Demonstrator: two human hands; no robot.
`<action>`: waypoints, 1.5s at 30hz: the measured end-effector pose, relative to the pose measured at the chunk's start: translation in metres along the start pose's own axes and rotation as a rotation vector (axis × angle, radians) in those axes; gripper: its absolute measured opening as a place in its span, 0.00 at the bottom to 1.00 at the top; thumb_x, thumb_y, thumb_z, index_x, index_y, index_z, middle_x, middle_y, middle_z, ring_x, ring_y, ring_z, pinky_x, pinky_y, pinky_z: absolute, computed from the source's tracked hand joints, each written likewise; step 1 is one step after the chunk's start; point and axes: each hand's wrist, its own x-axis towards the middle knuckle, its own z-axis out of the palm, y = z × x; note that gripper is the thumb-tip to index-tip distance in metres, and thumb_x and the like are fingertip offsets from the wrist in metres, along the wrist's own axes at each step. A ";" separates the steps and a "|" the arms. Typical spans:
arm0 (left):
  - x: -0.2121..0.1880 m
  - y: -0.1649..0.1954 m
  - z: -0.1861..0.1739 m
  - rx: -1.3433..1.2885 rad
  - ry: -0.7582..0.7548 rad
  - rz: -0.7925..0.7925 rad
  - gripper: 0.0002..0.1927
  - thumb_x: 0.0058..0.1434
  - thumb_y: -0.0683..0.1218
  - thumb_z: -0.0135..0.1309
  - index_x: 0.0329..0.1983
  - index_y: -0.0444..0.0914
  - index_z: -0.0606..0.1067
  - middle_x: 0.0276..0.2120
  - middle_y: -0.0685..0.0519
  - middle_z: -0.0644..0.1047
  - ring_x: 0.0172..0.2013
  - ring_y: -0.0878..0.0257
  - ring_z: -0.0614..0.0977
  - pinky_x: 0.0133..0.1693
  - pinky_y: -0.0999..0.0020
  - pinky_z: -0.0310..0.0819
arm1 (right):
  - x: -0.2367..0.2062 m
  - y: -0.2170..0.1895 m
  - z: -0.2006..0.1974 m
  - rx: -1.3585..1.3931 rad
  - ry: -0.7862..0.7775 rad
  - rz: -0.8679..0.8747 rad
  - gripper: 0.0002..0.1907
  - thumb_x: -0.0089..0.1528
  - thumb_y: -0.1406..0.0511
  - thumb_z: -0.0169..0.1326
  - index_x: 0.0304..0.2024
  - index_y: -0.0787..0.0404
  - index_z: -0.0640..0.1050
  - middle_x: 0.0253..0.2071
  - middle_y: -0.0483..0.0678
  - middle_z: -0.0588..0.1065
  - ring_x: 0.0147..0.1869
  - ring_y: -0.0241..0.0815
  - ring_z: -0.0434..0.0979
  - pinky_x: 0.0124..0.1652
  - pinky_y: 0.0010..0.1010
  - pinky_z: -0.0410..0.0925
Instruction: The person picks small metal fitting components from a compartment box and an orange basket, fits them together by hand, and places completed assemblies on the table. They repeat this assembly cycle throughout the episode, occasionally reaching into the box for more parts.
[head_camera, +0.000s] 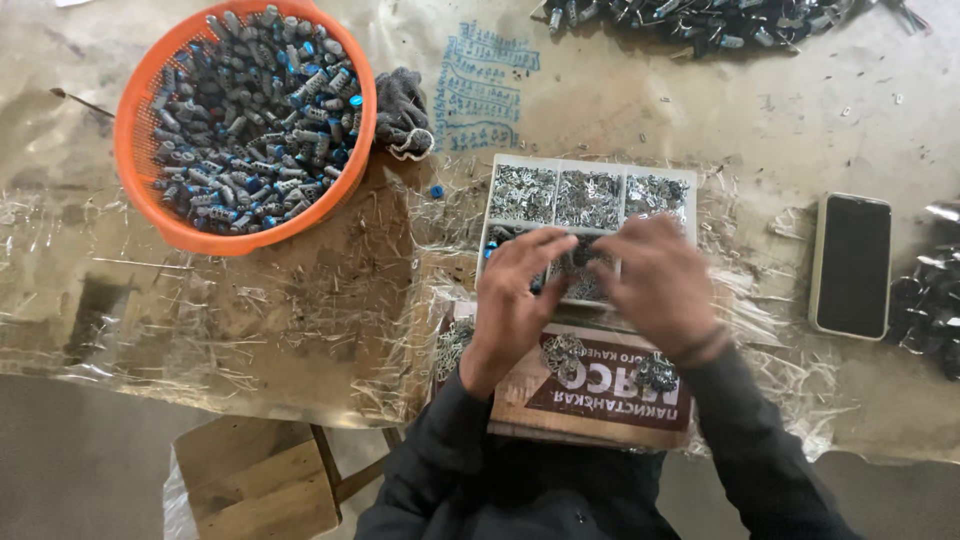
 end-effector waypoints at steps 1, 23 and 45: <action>0.002 0.001 -0.002 0.011 -0.037 -0.011 0.20 0.62 0.42 0.60 0.59 0.40 0.78 0.55 0.48 0.80 0.56 0.51 0.80 0.59 0.57 0.72 | 0.009 -0.006 0.009 -0.076 -0.147 0.037 0.11 0.58 0.59 0.65 0.38 0.57 0.84 0.39 0.46 0.75 0.44 0.45 0.73 0.40 0.36 0.69; 0.027 -0.008 0.005 0.023 0.007 -0.074 0.20 0.57 0.40 0.65 0.53 0.40 0.78 0.50 0.52 0.80 0.51 0.53 0.80 0.56 0.59 0.72 | 0.028 0.023 0.020 0.174 0.011 0.031 0.05 0.59 0.61 0.64 0.36 0.54 0.86 0.34 0.40 0.75 0.41 0.43 0.71 0.39 0.35 0.67; 0.031 -0.014 0.003 -0.049 0.047 -0.054 0.21 0.56 0.41 0.69 0.53 0.40 0.78 0.48 0.52 0.79 0.52 0.53 0.79 0.57 0.58 0.73 | 0.030 0.021 0.019 0.710 0.005 0.211 0.02 0.60 0.69 0.63 0.34 0.62 0.82 0.32 0.44 0.75 0.39 0.37 0.72 0.38 0.30 0.65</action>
